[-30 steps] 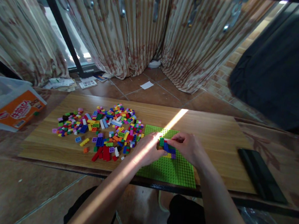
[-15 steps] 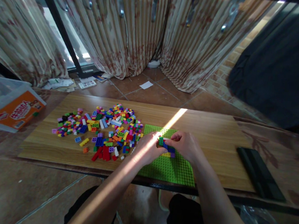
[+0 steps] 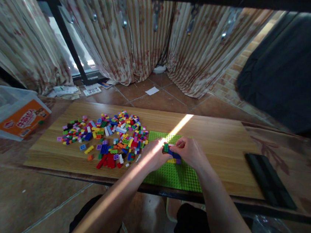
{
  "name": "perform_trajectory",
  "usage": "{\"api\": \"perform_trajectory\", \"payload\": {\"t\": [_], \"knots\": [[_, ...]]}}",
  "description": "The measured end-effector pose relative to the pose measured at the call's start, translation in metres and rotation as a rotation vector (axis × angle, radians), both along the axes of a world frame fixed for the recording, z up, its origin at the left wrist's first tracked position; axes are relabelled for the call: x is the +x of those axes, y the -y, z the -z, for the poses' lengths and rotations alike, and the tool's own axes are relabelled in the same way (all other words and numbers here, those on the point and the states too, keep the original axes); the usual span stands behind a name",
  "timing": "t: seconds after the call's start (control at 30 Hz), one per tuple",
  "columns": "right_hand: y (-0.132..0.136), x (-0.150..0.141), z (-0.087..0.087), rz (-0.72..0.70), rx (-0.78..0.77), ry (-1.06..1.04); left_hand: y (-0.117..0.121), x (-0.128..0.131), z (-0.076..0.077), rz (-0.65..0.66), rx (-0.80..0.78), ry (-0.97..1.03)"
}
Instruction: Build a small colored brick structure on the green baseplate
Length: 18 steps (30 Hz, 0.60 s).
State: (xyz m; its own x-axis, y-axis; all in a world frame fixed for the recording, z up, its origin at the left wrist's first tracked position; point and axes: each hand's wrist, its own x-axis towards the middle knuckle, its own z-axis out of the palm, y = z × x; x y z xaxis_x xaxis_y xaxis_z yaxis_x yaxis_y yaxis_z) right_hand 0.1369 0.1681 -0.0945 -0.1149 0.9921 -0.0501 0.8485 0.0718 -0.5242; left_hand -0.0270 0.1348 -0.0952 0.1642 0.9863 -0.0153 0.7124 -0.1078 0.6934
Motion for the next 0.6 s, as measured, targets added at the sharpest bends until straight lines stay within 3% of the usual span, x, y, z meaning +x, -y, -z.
{"api": "perform_trajectory", "payload": {"t": [0.23, 0.4, 0.6], "knots": [[-0.006, 0.014, -0.002, -0.027, -0.004, -0.144, -0.006, -0.008, -0.005, 0.049, -0.076, 0.024], [-0.012, 0.02, -0.004, 0.133, 0.108, -0.344, -0.011, -0.023, -0.009, 0.037, -0.07, 0.167], [-0.002, 0.0, -0.02, 0.125, 0.301, -0.451, -0.023, -0.062, -0.01, -0.154, 0.112, 0.394]]}}
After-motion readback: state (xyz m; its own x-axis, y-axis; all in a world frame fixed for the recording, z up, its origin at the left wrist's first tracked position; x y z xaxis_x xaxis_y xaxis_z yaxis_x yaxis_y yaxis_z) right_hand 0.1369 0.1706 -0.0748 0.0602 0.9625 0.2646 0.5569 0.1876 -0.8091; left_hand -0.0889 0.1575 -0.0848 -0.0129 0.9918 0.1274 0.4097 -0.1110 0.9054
